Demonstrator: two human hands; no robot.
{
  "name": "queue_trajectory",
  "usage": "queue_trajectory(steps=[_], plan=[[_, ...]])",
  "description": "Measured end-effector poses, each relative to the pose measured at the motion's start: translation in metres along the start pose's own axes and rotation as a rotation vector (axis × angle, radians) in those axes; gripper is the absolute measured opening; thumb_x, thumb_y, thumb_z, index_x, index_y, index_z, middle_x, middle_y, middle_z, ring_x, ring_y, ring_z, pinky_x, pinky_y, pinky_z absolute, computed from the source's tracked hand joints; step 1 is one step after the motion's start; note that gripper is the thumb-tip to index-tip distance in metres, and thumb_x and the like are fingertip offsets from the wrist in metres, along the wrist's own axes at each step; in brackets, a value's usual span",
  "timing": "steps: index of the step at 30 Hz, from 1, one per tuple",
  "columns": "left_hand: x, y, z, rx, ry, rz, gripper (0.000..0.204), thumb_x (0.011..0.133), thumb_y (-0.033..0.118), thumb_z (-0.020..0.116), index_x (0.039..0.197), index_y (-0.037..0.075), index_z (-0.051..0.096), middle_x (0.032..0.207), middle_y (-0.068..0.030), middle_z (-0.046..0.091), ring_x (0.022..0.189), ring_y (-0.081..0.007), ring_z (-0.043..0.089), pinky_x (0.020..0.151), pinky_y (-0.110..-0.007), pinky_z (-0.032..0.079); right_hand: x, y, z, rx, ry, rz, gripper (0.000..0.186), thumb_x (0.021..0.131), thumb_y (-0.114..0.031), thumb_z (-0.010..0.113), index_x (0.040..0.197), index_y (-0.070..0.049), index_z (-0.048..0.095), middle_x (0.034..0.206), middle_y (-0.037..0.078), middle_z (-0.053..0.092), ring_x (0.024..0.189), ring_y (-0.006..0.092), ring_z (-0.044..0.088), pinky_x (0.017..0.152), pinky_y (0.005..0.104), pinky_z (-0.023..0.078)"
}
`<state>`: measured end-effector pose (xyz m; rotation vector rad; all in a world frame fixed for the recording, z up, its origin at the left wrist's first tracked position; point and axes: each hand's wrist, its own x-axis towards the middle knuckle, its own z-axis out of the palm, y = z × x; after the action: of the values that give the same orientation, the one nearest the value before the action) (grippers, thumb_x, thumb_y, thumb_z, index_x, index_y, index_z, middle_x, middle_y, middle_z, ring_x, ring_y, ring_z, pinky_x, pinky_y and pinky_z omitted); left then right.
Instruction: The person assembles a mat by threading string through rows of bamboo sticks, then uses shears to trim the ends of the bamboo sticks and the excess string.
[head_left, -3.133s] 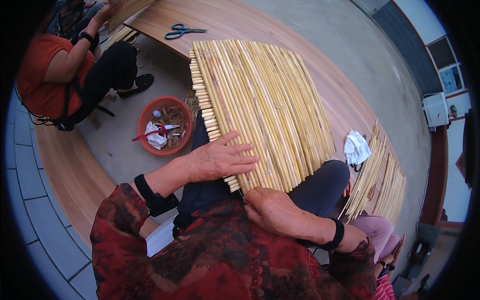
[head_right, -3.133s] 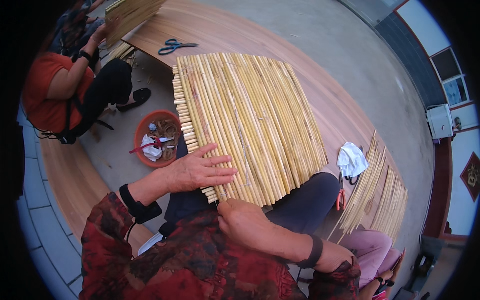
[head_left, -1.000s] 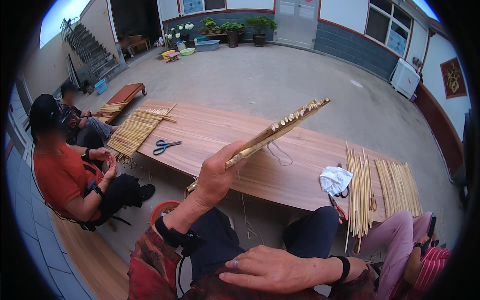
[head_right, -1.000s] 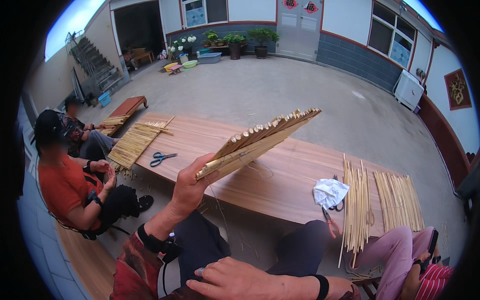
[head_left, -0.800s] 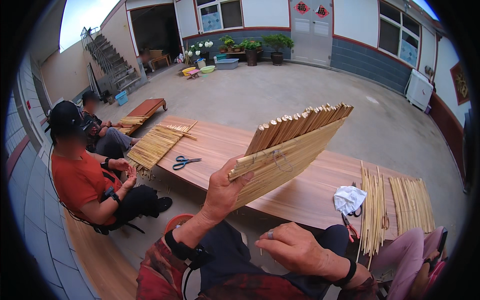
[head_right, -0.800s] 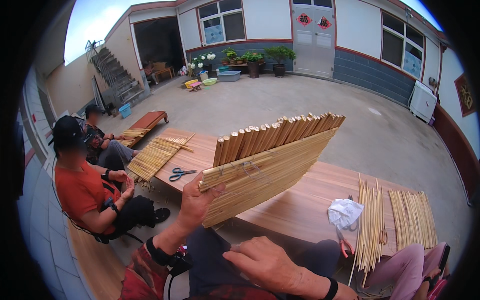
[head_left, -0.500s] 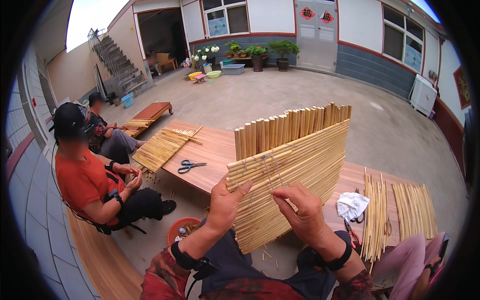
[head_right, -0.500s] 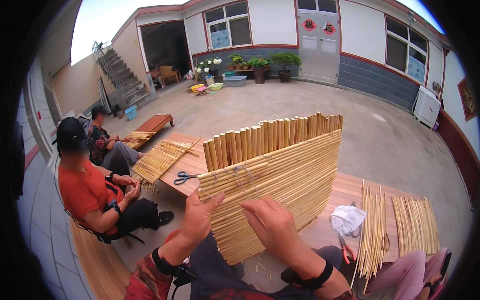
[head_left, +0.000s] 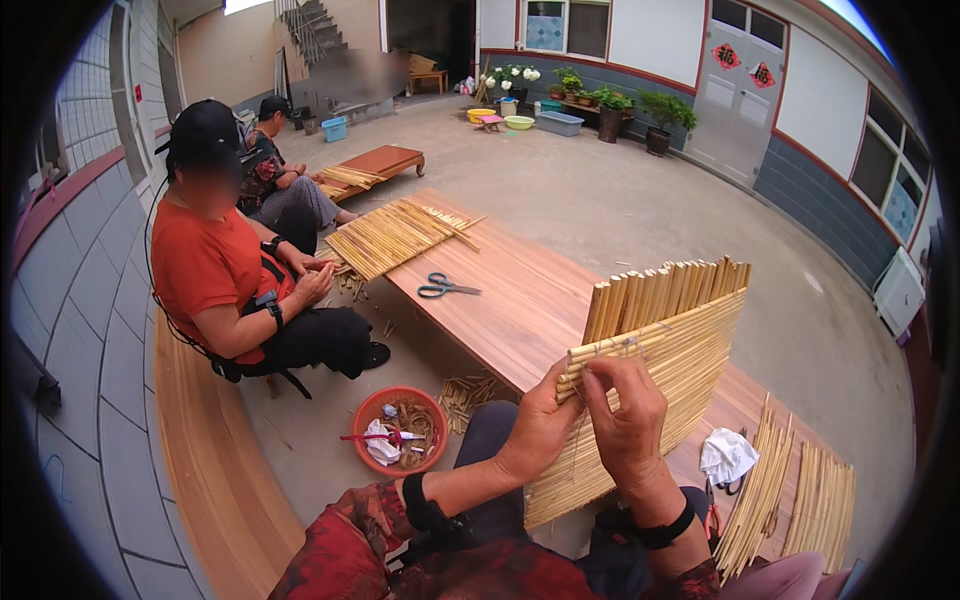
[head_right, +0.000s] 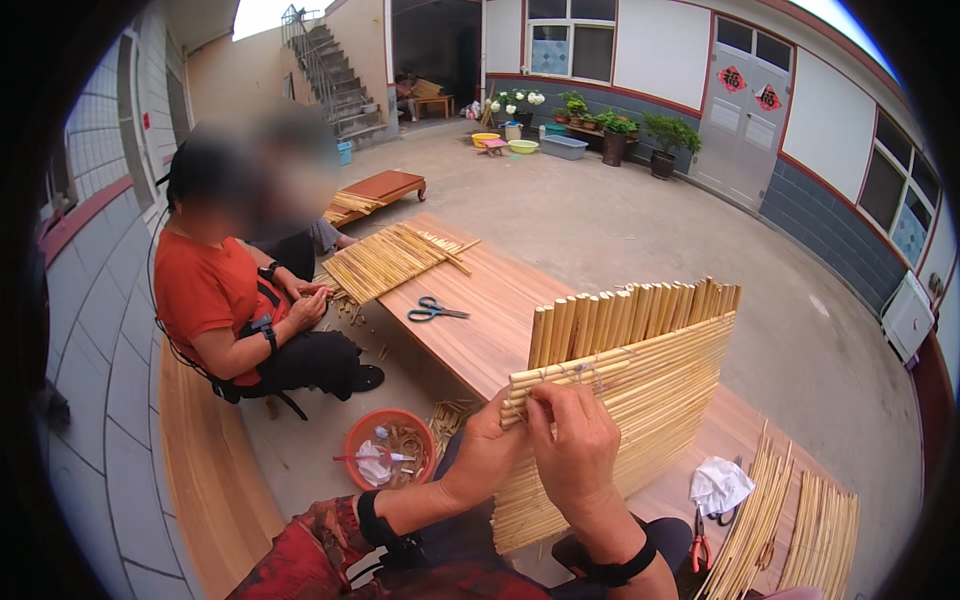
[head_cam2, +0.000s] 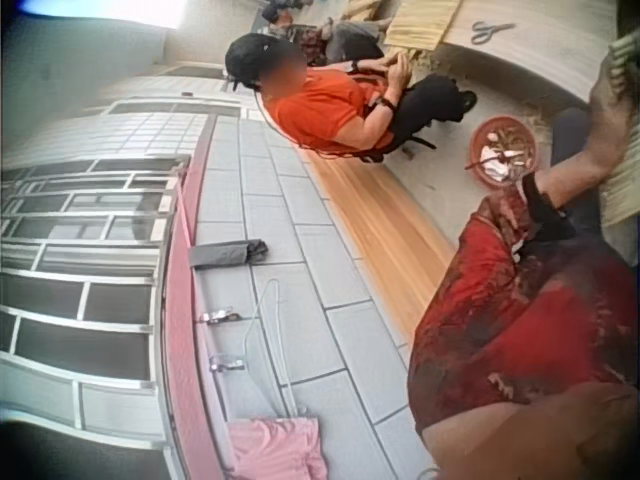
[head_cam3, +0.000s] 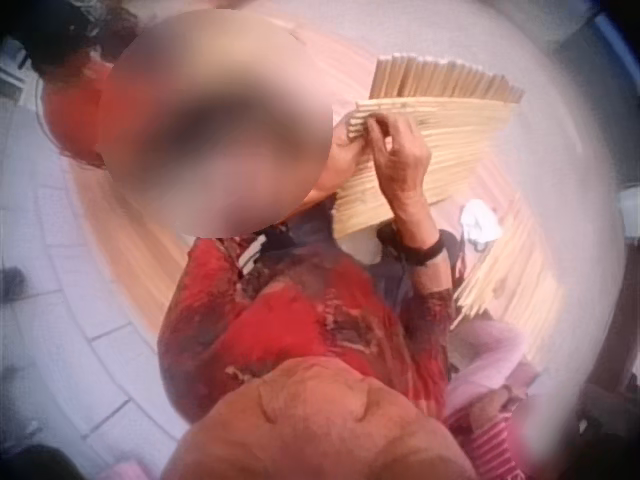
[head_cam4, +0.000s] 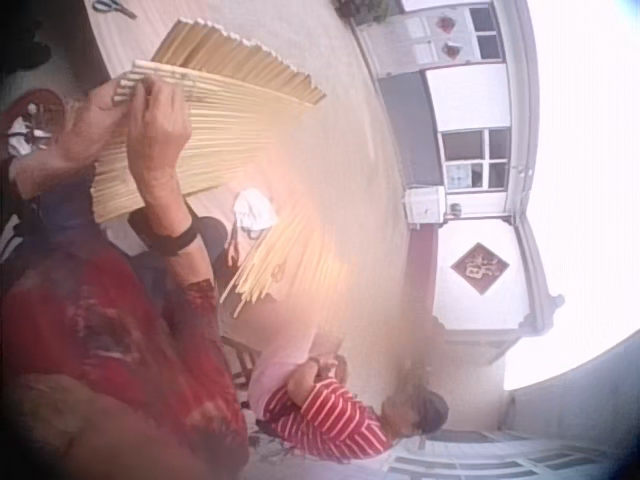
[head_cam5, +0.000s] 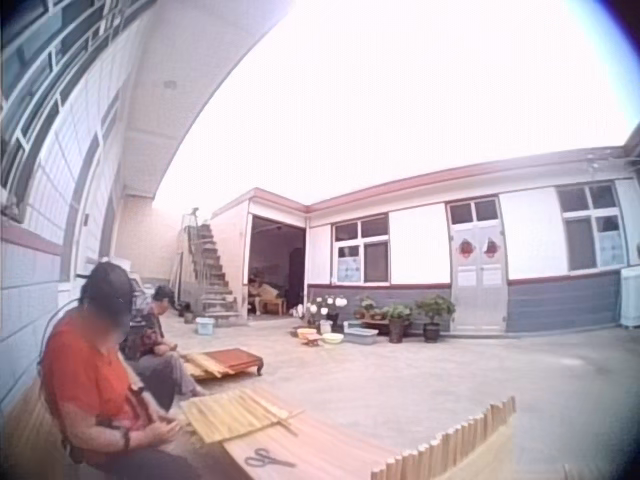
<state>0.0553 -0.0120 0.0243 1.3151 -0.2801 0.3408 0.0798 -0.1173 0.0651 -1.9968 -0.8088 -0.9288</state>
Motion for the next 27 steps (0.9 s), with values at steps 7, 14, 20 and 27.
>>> queue_trajectory(steps=[7,14,20,27], plan=[[-0.015,0.001,-0.006,0.033,0.048,-0.040,0.042,0.091,0.006,0.049,0.130,0.000,0.035,0.107,-0.0078,0.057,0.099,-0.0082,0.050,0.086,-0.024,0.042,0.000,-0.017,0.007,-0.142,-0.100,-0.067,0.015,0.069,-0.001,0.065,0.078,-0.006,0.055,0.069,0.008,0.053,0.063,0.0271,0.054,0.057,0.0363,0.043],[-0.020,-0.009,-0.011,0.027,0.055,-0.025,0.043,0.091,0.009,0.050,0.130,0.000,0.035,0.108,-0.0091,0.058,0.100,-0.0099,0.052,0.086,-0.024,0.043,0.004,-0.020,0.006,-0.092,-0.224,-0.044,0.014,0.069,0.002,0.062,0.077,-0.004,0.053,0.071,0.010,0.054,0.064,0.0266,0.056,0.057,0.0352,0.044],[-0.020,-0.010,-0.006,0.033,0.080,0.029,0.036,0.090,0.010,0.052,0.124,0.001,0.042,0.101,-0.0052,0.059,0.092,-0.0070,0.053,0.079,-0.022,0.044,0.003,-0.021,0.003,-0.091,-0.214,-0.023,0.015,0.066,0.002,0.062,0.075,-0.005,0.051,0.069,0.009,0.052,0.064,0.0280,0.054,0.057,0.0373,0.043],[-0.020,-0.005,-0.013,0.016,-0.018,0.031,0.039,0.091,0.007,0.050,0.127,-0.001,0.037,0.106,-0.0075,0.058,0.099,-0.0086,0.052,0.084,-0.024,0.043,0.007,-0.013,-0.001,-0.061,-0.242,-0.091,0.017,0.067,0.004,0.062,0.076,-0.003,0.051,0.069,0.009,0.052,0.064,0.0254,0.055,0.058,0.0337,0.044]])
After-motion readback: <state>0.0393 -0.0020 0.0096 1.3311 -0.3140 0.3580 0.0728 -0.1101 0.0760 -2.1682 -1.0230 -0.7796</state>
